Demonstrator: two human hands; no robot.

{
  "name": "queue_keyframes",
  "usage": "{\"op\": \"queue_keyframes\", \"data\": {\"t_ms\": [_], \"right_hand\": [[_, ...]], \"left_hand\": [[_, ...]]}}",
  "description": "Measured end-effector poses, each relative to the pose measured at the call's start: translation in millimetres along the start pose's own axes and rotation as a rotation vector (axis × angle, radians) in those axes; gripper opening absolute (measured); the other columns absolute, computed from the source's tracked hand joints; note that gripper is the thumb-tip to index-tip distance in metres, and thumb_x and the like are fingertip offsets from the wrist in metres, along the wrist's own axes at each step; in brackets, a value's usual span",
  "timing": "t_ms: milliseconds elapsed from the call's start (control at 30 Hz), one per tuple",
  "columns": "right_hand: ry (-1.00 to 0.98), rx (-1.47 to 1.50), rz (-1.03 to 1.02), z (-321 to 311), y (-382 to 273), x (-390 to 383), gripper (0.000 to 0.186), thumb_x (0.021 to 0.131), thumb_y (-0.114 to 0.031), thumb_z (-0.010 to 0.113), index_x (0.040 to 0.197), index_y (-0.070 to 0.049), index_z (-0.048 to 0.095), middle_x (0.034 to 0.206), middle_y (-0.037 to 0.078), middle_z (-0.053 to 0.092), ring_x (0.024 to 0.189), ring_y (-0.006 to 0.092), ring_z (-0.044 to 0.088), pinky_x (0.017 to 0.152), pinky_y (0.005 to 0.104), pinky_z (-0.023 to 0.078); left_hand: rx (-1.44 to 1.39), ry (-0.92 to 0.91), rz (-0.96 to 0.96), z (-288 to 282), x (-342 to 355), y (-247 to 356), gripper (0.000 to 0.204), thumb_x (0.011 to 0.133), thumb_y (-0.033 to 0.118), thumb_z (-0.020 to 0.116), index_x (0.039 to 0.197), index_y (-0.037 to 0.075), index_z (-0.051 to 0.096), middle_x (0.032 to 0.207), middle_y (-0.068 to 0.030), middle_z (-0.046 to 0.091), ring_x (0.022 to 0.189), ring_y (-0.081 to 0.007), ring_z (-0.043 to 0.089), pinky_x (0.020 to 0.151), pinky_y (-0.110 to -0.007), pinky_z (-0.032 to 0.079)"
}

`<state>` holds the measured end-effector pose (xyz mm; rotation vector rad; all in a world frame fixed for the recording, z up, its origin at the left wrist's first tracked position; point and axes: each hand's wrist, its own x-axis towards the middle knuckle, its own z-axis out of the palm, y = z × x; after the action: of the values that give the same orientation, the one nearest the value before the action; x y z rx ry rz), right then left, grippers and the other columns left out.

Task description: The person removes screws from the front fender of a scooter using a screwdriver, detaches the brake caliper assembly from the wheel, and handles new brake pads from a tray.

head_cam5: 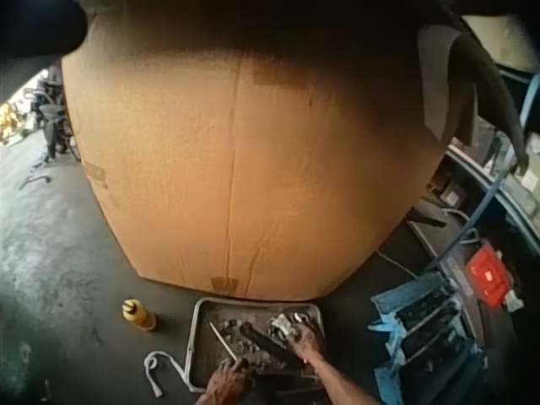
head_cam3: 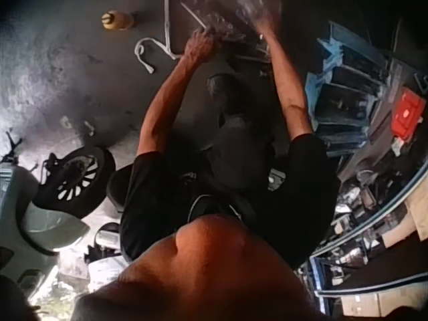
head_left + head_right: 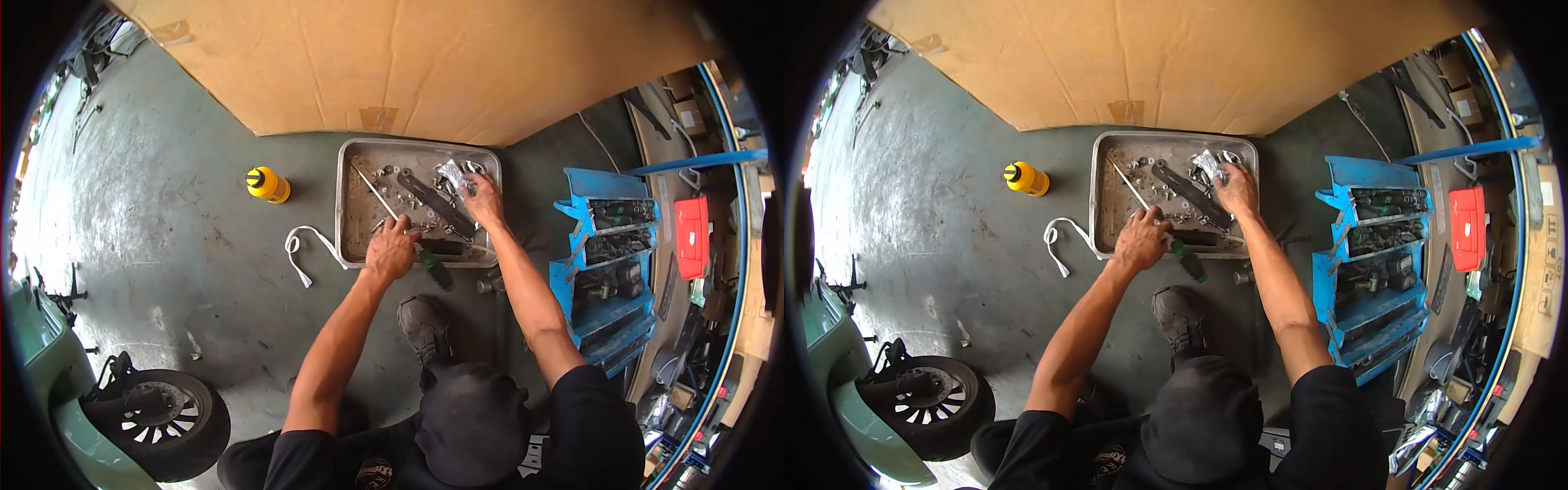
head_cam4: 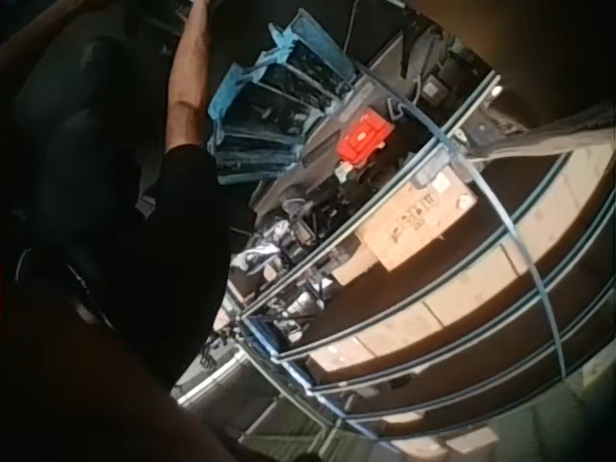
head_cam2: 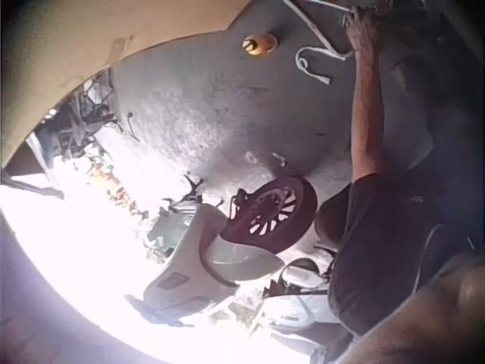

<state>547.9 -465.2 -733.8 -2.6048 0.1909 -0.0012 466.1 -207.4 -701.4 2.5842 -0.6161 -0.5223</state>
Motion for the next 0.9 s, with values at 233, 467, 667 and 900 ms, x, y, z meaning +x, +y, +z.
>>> {"op": "queue_keyframes", "data": {"t_ms": [233,467,667,900], "right_hand": [[0.03,-0.215,0.085,2,-14,-2,0.046,0.084,-0.024,0.074,0.128,-0.022,0.061,0.138,0.008,0.052,0.12,0.0345,0.059,0.095,0.047,0.053],[0.036,-0.155,0.074,41,-16,-14,0.028,0.085,-0.025,0.072,0.109,-0.012,0.069,0.116,0.009,0.062,0.103,0.0334,0.064,0.087,0.0468,0.053],[0.03,-0.113,0.07,39,-17,-10,0.027,0.084,-0.025,0.074,0.108,-0.012,0.069,0.118,0.007,0.064,0.105,0.0314,0.064,0.088,0.0449,0.052],[-0.067,-0.081,0.053,40,-28,-27,0.033,0.083,-0.023,0.074,0.112,-0.011,0.066,0.111,0.01,0.068,0.106,0.0327,0.063,0.092,0.0448,0.051]], "left_hand": [[0.107,0.001,-0.004,-21,-14,-34,0.028,0.084,0.013,0.061,0.11,0.012,0.071,0.132,-0.0129,0.055,0.121,-0.0331,0.053,0.098,-0.045,0.049],[0.033,0.148,-0.047,-25,-16,-40,0.026,0.079,0.009,0.062,0.103,0.011,0.074,0.131,-0.011,0.056,0.117,-0.0331,0.053,0.098,-0.045,0.046],[-0.165,0.367,-0.052,-36,-5,-38,0.025,0.078,0.006,0.063,0.101,0.01,0.071,0.129,-0.0111,0.056,0.112,-0.0355,0.053,0.095,-0.047,0.045],[-0.438,0.542,-0.1,-22,6,-21,0.023,0.078,0.002,0.06,0.099,0.006,0.069,0.114,-0.0128,0.06,0.109,-0.0367,0.053,0.096,-0.046,0.044]]}}
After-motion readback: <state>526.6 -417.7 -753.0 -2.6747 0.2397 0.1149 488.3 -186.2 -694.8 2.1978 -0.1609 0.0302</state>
